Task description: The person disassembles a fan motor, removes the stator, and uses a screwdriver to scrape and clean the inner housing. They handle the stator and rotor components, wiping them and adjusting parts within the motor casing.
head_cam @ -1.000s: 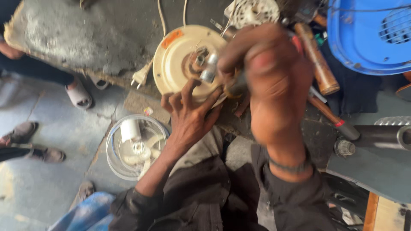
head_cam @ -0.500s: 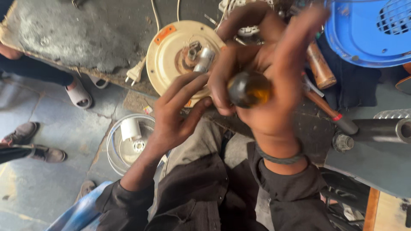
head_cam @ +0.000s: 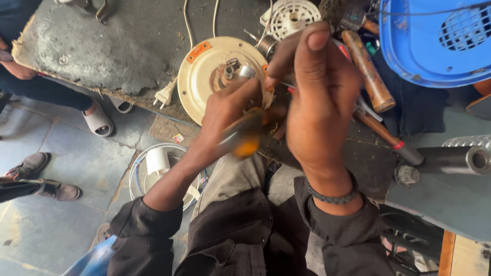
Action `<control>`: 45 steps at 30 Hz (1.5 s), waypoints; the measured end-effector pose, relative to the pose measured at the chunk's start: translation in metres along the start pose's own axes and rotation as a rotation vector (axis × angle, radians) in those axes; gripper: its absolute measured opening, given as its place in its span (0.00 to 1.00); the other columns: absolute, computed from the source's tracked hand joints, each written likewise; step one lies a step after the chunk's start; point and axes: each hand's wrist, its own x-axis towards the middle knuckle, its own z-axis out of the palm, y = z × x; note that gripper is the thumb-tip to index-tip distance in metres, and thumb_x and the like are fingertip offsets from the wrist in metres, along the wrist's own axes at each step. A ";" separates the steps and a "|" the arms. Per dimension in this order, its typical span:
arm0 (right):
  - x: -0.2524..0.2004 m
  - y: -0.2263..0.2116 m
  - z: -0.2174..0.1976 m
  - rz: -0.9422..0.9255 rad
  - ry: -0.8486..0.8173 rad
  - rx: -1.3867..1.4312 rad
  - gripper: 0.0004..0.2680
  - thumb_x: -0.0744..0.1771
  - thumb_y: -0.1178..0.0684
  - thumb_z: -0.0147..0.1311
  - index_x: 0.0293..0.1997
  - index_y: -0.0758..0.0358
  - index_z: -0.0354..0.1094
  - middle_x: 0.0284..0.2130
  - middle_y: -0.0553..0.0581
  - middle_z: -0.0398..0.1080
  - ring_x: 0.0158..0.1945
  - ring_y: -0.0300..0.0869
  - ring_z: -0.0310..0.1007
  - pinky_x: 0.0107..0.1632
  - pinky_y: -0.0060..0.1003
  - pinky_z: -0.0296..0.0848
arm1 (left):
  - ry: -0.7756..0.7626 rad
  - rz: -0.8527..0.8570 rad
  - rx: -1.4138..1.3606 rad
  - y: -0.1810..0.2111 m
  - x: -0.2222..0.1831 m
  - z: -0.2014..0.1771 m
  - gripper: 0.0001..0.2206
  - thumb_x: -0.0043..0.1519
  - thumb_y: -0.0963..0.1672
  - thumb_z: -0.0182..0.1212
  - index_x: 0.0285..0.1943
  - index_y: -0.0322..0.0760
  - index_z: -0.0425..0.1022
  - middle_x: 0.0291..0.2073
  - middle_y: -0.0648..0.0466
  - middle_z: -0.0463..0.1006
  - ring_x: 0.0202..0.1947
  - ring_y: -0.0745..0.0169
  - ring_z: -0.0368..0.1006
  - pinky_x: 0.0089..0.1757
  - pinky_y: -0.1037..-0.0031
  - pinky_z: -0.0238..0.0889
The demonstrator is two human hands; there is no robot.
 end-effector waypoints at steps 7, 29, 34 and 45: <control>-0.006 -0.004 0.009 -0.069 -0.332 0.116 0.26 0.72 0.28 0.45 0.52 0.70 0.64 0.45 0.55 0.70 0.41 0.34 0.72 0.40 0.29 0.74 | 0.078 0.193 -0.027 0.003 -0.001 0.007 0.15 0.60 0.41 0.67 0.54 0.34 0.71 0.44 0.45 0.76 0.40 0.46 0.77 0.40 0.63 0.72; -0.149 0.053 -0.170 -0.215 0.874 -0.354 0.12 0.78 0.45 0.44 0.60 0.64 0.54 0.42 0.55 0.61 0.41 0.41 0.65 0.41 0.33 0.68 | 0.155 0.198 0.786 -0.022 -0.030 0.035 0.14 0.66 0.48 0.71 0.34 0.40 0.72 0.25 0.57 0.69 0.24 0.64 0.71 0.25 0.68 0.62; -0.159 0.043 -0.151 -0.022 0.741 -0.523 0.13 0.76 0.48 0.51 0.58 0.65 0.51 0.40 0.61 0.64 0.33 0.43 0.72 0.28 0.30 0.70 | 0.104 0.162 0.679 -0.007 -0.031 0.023 0.10 0.60 0.47 0.68 0.44 0.39 0.79 0.26 0.56 0.70 0.23 0.61 0.72 0.24 0.68 0.63; -0.135 0.061 -0.136 -0.193 0.636 -0.393 0.11 0.77 0.52 0.52 0.57 0.66 0.50 0.46 0.63 0.65 0.38 0.45 0.75 0.35 0.37 0.78 | 0.080 0.151 0.811 -0.010 -0.022 0.029 0.16 0.63 0.51 0.71 0.33 0.39 0.72 0.23 0.55 0.68 0.20 0.59 0.73 0.21 0.66 0.62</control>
